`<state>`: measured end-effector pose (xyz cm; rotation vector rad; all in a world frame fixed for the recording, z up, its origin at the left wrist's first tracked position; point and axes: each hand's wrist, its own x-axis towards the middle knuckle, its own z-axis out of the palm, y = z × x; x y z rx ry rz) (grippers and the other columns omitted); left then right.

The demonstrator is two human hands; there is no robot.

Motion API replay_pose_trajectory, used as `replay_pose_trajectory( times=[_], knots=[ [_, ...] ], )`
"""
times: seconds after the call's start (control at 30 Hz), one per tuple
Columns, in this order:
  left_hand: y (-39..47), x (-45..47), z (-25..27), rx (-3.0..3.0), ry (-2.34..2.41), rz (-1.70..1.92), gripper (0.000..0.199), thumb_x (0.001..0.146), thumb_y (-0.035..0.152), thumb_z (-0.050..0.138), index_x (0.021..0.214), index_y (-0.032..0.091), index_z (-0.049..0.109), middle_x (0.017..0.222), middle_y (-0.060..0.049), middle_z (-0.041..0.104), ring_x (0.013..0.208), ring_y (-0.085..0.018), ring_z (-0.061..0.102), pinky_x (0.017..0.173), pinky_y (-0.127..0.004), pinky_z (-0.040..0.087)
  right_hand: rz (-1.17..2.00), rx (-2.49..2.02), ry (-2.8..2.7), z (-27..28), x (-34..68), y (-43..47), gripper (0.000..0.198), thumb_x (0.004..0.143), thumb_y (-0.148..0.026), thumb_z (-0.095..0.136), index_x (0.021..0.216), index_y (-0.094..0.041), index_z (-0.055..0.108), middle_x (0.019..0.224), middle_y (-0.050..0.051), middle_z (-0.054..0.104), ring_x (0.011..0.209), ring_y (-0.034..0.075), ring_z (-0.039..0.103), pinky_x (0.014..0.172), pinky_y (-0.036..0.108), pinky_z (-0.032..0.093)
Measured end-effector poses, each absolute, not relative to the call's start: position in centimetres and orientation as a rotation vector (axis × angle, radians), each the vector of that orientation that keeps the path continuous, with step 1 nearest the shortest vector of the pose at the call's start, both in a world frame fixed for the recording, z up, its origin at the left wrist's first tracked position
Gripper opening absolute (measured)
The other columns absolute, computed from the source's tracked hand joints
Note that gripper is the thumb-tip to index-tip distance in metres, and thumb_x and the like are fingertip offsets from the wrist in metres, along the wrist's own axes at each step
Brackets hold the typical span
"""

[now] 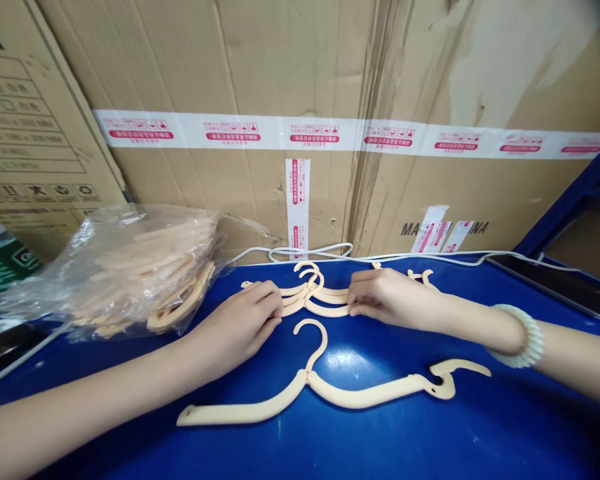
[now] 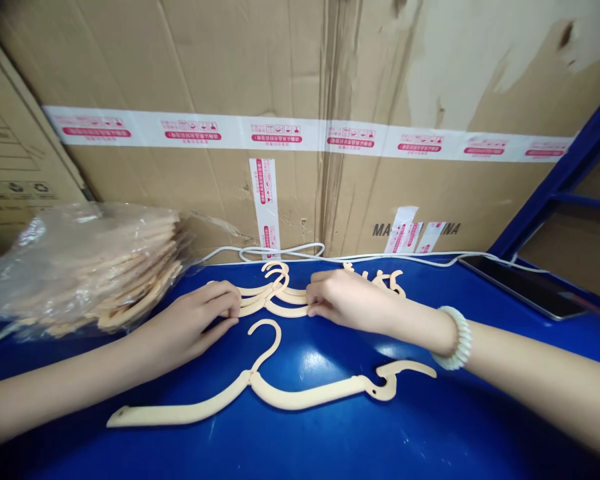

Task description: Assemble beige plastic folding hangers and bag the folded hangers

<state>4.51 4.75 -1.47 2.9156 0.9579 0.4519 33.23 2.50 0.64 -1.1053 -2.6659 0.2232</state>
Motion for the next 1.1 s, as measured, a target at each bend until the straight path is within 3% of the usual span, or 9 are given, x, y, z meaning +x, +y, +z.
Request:
replay_pose_trajectory(
  times=[0.13, 0.33, 0.5, 0.6, 0.73, 0.97, 1.1],
  knots=[
    [6.2, 4.8, -1.4, 2.915, 0.996, 0.463, 0.014, 0.089, 0.011, 0.042, 0.082, 0.017, 0.053, 0.091, -0.006, 0.057, 0.083, -0.02, 0.056, 0.076, -0.035, 0.047, 0.158, -1.191, -2.633, 0.1, 33.1, 5.5, 0.006, 0.081, -0.016, 0.066, 0.076, -0.014, 0.066, 0.073, 0.003, 0.062, 0.063, 0.013, 0.056, 0.059, 0.024, 0.042],
    [4.6, 4.1, -0.6, 2.899, 0.969, 0.531, 0.009, 0.09, 0.017, 0.046, 0.088, 0.019, 0.055, 0.096, -0.006, 0.058, 0.092, -0.022, 0.055, 0.083, -0.036, 0.046, 0.125, -1.21, -2.52, 1.7, 33.5, 3.6, 0.011, 0.085, -0.025, 0.062, 0.091, -0.015, 0.064, 0.087, 0.007, 0.066, 0.076, 0.017, 0.061, 0.067, 0.028, 0.045],
    [-0.3, 2.1, 0.7, 2.747, 0.908, 0.349, 0.013, 0.088, 0.034, 0.056, 0.088, 0.021, 0.054, 0.087, -0.002, 0.06, 0.074, -0.017, 0.059, 0.063, -0.026, 0.047, 0.53, -1.265, -2.785, 4.2, 34.2, -2.9, 0.025, 0.076, -0.046, 0.073, 0.085, -0.024, 0.063, 0.082, 0.002, 0.065, 0.07, 0.017, 0.06, 0.06, 0.028, 0.044],
    [-1.3, 1.2, 0.6, 2.716, 0.834, 0.276, 0.009, 0.09, 0.027, 0.052, 0.084, 0.022, 0.055, 0.08, 0.0, 0.06, 0.065, -0.014, 0.058, 0.056, -0.022, 0.044, 0.605, -1.322, -2.82, 3.5, 34.6, -4.3, 0.016, 0.083, -0.037, 0.065, 0.076, -0.024, 0.06, 0.079, 0.002, 0.063, 0.065, 0.016, 0.059, 0.055, 0.028, 0.041],
    [0.0, 1.0, 0.2, 2.702, 0.829, 0.296, 0.019, 0.092, 0.023, 0.047, 0.075, 0.02, 0.056, 0.074, 0.0, 0.059, 0.061, -0.012, 0.057, 0.053, -0.021, 0.043, 0.628, -1.29, -2.721, 1.9, 35.1, -2.8, 0.012, 0.088, -0.024, 0.058, 0.077, -0.022, 0.061, 0.076, 0.002, 0.063, 0.063, 0.013, 0.057, 0.057, 0.026, 0.041],
    [2.3, 0.9, -0.2, 2.71, 0.898, 0.35, 0.019, 0.093, 0.026, 0.048, 0.08, 0.019, 0.06, 0.079, -0.001, 0.061, 0.066, -0.013, 0.059, 0.06, -0.023, 0.045, 0.584, -1.336, -2.64, 1.4, 35.2, 0.0, 0.01, 0.083, -0.025, 0.063, 0.075, -0.02, 0.063, 0.067, -0.001, 0.06, 0.058, 0.011, 0.052, 0.054, 0.024, 0.039],
    [2.7, 0.8, -0.1, 2.699, 0.947, 0.351, 0.017, 0.091, 0.027, 0.05, 0.079, 0.02, 0.06, 0.075, -0.001, 0.06, 0.062, -0.013, 0.057, 0.056, -0.023, 0.042, 0.603, -1.294, -2.564, 1.8, 35.1, 0.3, 0.012, 0.084, -0.03, 0.063, 0.076, -0.02, 0.064, 0.07, 0.0, 0.061, 0.058, 0.012, 0.053, 0.053, 0.024, 0.04]
  ],
)
